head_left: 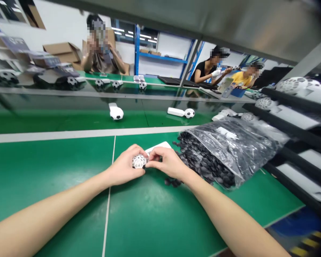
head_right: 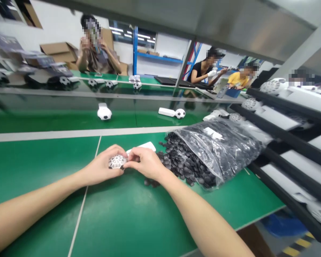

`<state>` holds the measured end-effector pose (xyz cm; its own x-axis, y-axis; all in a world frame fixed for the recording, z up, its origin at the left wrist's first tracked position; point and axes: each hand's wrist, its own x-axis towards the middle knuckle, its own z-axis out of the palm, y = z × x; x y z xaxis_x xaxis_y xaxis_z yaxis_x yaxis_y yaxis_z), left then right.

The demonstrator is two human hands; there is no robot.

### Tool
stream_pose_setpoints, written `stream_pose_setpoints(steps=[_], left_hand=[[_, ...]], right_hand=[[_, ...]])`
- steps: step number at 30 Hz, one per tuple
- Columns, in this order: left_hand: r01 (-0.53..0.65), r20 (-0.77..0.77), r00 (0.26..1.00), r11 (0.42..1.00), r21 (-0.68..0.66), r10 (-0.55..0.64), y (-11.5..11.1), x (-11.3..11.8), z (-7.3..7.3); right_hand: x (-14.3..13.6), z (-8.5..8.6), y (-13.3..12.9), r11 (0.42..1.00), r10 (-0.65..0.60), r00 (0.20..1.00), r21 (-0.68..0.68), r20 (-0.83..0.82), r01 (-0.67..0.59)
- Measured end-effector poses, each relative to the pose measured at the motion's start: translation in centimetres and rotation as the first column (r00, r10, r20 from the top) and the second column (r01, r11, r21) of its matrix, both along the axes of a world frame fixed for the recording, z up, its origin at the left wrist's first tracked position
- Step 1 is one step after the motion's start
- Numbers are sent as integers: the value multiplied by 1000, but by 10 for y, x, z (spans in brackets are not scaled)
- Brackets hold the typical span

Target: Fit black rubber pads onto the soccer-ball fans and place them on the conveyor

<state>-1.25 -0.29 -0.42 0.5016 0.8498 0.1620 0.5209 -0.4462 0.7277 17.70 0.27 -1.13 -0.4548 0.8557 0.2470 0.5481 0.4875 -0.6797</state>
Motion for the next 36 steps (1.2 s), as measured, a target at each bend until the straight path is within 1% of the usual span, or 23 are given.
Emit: stream_pose_setpoints(steps=[2,3,5,6,7,8,9,10,12,14,15,17,19,22,24,26,28,29,31,33,34,36], left_hand=[[-50,-5,999,999,18,50,4,-15,8],[-99,-12,995,994,38,99,8,-25,13],[-242,-24,969,965,101,245,24,-50,19],[-335,-40,938,932,139,344,36,-64,21],[-435,-56,891,882,182,451,50,-78,21],[-530,-71,828,818,221,556,66,-92,19],[-616,-96,749,743,262,655,83,-104,17],[-661,-102,699,694,286,708,99,-115,13],[-702,-125,637,639,316,761,129,-134,6],[-706,-168,608,625,333,776,149,-145,0],[-697,-196,601,629,346,775,156,-147,-1],[-650,-251,606,652,390,755,165,-145,0],[-549,-304,651,709,443,695,173,-133,3],[-337,-386,756,820,462,528,190,-98,4],[-227,-428,799,871,435,422,203,-71,0],[-186,-448,811,893,411,375,215,-45,-6],[-189,-451,811,898,398,371,221,-26,-9],[-196,-447,812,896,397,376,221,-20,-8],[-200,-433,819,894,400,377,214,-13,-1],[-183,-419,836,901,395,353,198,-12,13],[-169,-414,847,908,384,333,185,-13,20],[-116,-407,874,929,352,264,153,-15,34]], right_hand=[[7,9,-2,993,-121,987,15,107,120],[12,13,-3,982,-189,964,31,187,186],[21,21,-4,960,-274,891,52,363,274],[25,24,-4,955,-285,852,48,440,294],[28,25,-4,954,-273,819,31,505,299],[29,26,-4,955,-250,794,8,554,295],[30,26,-4,959,-220,779,-18,587,284],[30,26,-4,961,-192,772,-41,606,272],[29,24,-3,963,-161,771,-72,616,259],[27,22,-3,963,-157,779,-81,607,257],[27,21,-3,963,-157,782,-83,603,257],[26,20,-2,963,-157,787,-86,597,257],[26,19,-1,963,-161,794,-83,586,256],[26,18,1,964,-170,805,-75,569,256],[28,16,3,965,-162,814,-81,558,248],[30,13,5,969,-151,827,-87,542,233],[33,9,6,972,-152,838,-73,524,222],[34,7,8,974,-159,842,-59,515,220],[36,4,11,975,-182,846,-20,502,222],[38,2,14,975,-201,842,21,501,221],[38,1,16,975,-210,836,39,508,221],[38,2,18,970,-235,817,77,527,229]])
